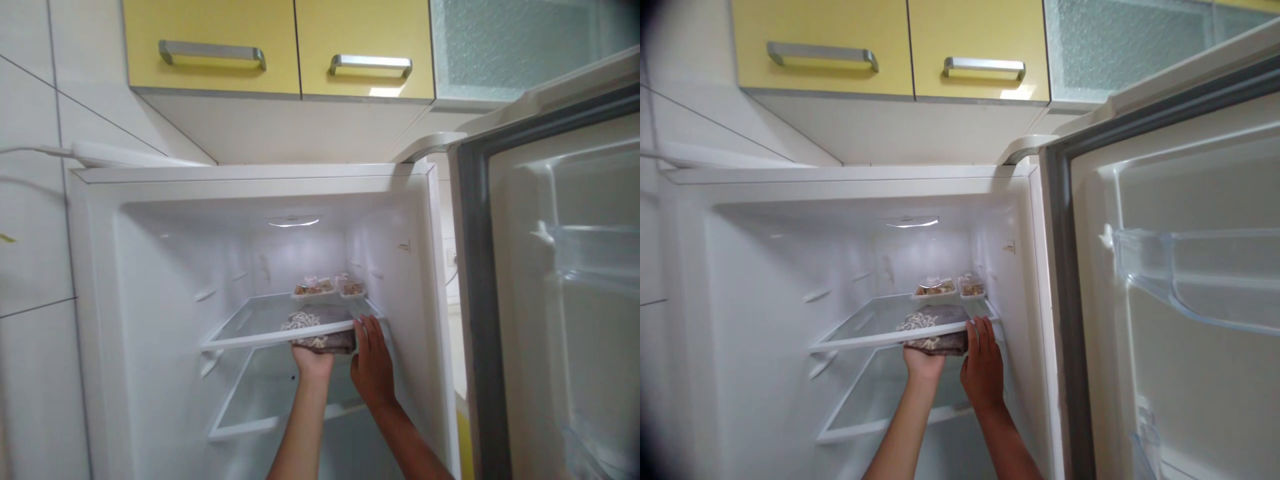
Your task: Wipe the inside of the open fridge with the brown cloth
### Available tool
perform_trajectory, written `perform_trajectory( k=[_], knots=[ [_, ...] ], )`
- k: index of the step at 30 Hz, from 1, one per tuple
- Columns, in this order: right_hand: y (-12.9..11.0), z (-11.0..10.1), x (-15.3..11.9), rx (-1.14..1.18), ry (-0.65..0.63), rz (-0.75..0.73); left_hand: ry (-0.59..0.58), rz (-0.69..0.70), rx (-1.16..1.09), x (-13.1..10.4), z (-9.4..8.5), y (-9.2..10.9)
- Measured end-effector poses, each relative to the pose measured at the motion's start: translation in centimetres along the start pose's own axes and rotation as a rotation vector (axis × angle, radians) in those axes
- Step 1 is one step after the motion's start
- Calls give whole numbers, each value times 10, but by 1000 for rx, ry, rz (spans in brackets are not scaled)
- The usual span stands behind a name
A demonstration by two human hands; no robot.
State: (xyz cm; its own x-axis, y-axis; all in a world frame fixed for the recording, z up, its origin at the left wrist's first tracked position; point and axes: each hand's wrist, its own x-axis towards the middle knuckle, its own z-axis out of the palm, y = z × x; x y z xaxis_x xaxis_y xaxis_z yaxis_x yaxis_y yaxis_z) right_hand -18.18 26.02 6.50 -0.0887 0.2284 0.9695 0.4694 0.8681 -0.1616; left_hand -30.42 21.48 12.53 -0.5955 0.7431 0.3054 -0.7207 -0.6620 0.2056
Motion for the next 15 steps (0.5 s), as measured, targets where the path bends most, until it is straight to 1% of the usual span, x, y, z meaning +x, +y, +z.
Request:
perform_trajectory(
  k=[4, 6, 8, 9, 11, 15],
  knots=[
    [2, 0, -2, -16, -18, -3, 2, 170, 2, -12, -16, 66],
    [3, 1, -3, -21, -25, -8, 28, 262, 21, -15, -19, 98],
    [4, 1, -4, -27, -25, -11, 61, 341, 41, -16, -20, 123],
    [4, 1, -4, -30, -23, -12, 70, 366, 52, -15, -20, 132],
    [3, 2, -3, -34, -16, -11, 74, 384, 84, -9, -21, 142],
    [0, 4, -3, -42, 5, 14, 68, 365, 161, 15, -23, 146]
  ],
)
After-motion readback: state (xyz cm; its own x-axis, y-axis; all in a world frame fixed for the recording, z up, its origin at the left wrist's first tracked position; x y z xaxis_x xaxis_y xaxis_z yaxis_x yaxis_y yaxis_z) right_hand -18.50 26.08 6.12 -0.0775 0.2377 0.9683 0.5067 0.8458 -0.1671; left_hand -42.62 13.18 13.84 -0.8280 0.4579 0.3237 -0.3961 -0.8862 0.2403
